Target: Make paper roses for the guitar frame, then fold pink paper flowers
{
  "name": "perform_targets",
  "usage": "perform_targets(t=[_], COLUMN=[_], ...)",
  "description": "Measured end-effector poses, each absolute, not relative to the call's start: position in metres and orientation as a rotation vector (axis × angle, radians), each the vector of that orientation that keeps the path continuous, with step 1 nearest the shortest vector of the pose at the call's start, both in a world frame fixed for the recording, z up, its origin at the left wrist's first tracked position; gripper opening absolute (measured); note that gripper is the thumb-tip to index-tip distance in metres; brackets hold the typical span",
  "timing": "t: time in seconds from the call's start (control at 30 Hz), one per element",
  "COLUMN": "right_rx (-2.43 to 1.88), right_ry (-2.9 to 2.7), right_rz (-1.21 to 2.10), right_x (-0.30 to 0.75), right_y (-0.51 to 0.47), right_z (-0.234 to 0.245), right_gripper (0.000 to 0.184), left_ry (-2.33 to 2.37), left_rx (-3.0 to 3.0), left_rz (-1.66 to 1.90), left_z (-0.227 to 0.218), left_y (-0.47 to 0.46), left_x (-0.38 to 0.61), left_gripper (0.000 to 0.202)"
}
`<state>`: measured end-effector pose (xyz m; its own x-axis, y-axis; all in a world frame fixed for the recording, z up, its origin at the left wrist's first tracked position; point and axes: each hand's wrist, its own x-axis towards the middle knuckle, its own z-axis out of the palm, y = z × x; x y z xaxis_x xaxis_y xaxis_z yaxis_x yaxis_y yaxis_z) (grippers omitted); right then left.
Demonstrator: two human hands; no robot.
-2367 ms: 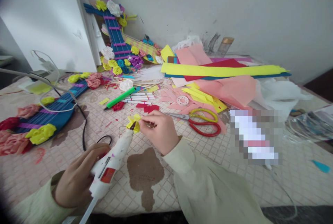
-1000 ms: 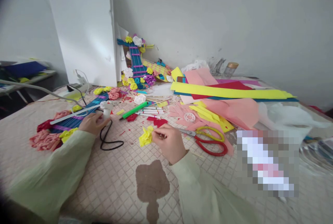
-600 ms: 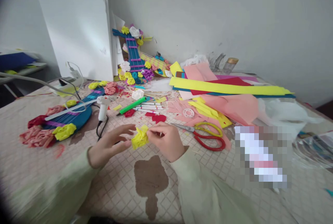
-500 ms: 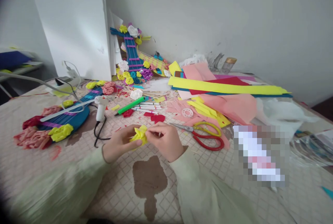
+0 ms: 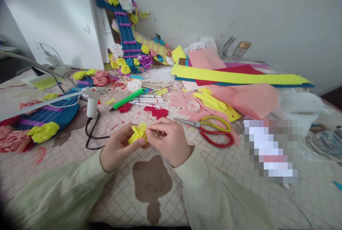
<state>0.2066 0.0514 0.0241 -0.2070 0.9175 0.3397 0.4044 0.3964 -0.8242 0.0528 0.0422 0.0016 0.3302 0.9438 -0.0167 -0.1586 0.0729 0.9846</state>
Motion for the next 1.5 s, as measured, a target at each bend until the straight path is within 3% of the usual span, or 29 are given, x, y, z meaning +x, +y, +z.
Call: perform_targets(t=[0.7, 1.2, 1.5], right_rx=[-1.174, -1.139, -1.108], right_ry=[-1.786, -1.832, -1.916], right_rz=[0.811, 0.75, 0.761], right_x=[0.207, 0.206, 0.201], right_y=[0.049, 0.048, 0.046], right_z=[0.024, 0.026, 0.019], right_gripper=[0.005, 0.005, 0.006], left_ry=[0.987, 0.887, 1.077], left_rx=[1.478, 1.257, 1.233], left_rz=[1.094, 1.086, 1.009], left_z=[-0.001, 0.006, 0.006], left_y=[0.042, 0.043, 0.051], left_x=[0.045, 0.044, 0.042], left_gripper=[0.021, 0.018, 0.018])
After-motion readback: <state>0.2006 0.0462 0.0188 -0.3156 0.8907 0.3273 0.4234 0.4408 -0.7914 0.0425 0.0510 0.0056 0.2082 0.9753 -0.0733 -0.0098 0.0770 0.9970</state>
